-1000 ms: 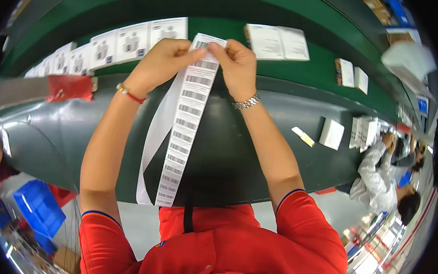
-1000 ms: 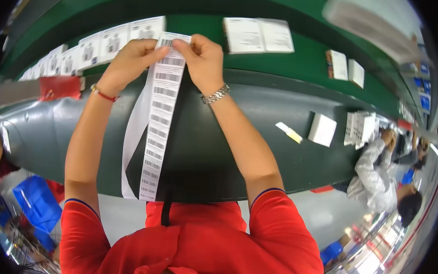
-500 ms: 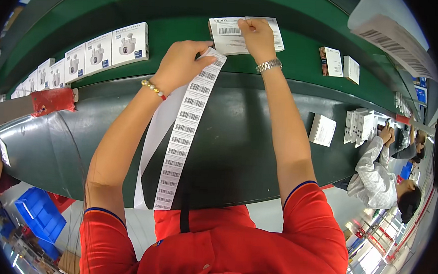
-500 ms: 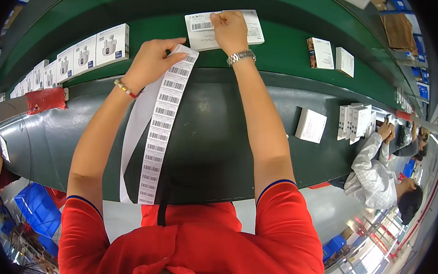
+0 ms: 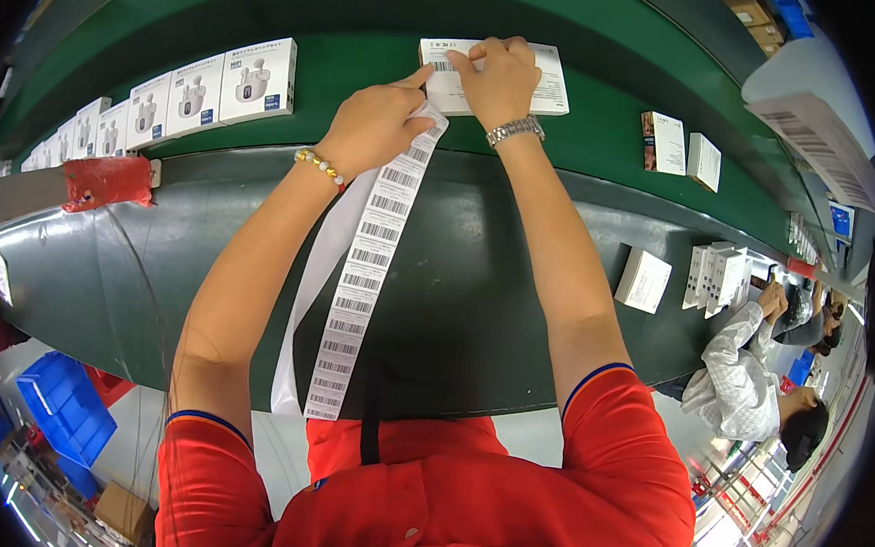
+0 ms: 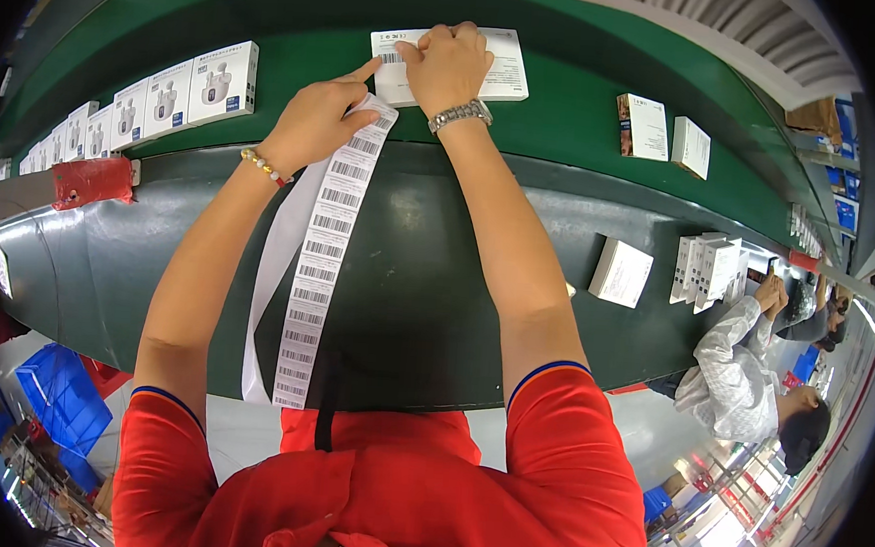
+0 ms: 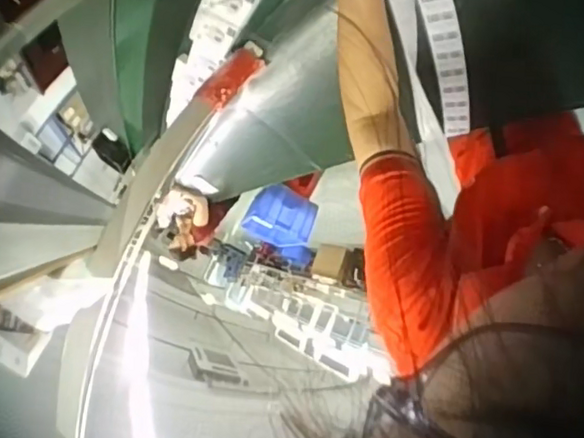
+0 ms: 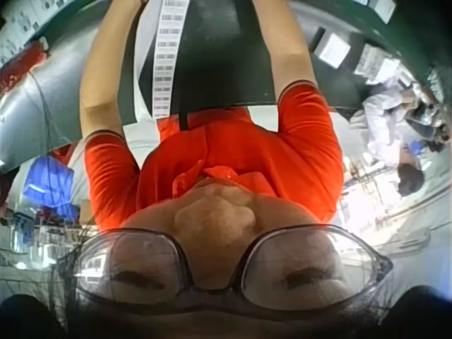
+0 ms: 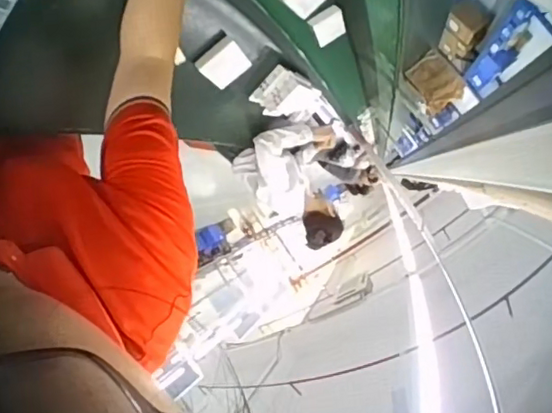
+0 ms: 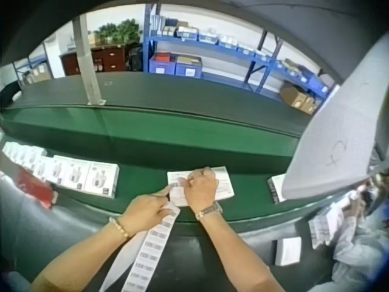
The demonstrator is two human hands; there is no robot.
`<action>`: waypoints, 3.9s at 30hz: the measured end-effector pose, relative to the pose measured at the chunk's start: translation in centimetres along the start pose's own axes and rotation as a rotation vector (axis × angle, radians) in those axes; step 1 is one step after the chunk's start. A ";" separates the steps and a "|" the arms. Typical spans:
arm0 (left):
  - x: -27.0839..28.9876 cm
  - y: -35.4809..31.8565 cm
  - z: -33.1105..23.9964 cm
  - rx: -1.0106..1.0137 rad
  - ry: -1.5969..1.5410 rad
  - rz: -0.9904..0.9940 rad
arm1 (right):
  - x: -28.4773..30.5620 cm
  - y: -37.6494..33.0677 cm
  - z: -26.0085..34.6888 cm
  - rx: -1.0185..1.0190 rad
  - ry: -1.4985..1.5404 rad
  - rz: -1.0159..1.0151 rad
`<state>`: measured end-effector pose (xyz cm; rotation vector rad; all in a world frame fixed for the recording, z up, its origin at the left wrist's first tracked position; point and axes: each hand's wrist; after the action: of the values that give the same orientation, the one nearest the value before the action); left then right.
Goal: The person places small product boxes in a line on the conveyor table, peels barcode stickers from a roll by hand, and adheres them onto the back of each box before pushing the labeled boxes down the line.
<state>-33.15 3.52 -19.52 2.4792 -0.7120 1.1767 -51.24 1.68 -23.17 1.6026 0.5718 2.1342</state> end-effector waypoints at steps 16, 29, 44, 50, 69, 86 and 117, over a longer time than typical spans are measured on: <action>0.3 2.3 -3.4 0.278 -0.901 0.137 | 5.5 -3.8 0.5 -0.692 1.304 0.219; -3.4 4.3 -4.4 0.112 -0.014 0.112 | 1.0 1.1 -9.0 -0.354 0.427 0.207; -3.5 2.9 -4.0 0.040 0.026 -0.168 | 3.3 0.1 -13.3 -0.183 0.189 0.217; -3.3 -1.8 0.6 0.122 -0.413 -0.101 | 3.1 -3.5 -10.1 0.156 0.569 0.306; 6.8 -3.4 -1.1 0.220 0.006 0.043 | 11.4 -4.3 -13.1 -0.191 0.079 0.079; -3.0 -1.4 -19.6 0.124 -0.302 0.462 | 16.9 -3.5 -34.1 -0.220 -0.283 0.746; 0.9 -39.1 -27.9 0.496 -0.414 -0.748 | 19.5 -20.9 4.2 0.802 0.586 0.810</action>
<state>-28.60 48.76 -3.97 2.9897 0.4911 0.5975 -50.59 30.08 -18.01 1.7471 1.2479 3.3241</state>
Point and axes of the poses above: each hand's wrist, its own y-axis towards the middle knuckle, its own x-axis out of the back of the hand, z = x × y, and after that the axes turned 4 degrees about x, right-handed
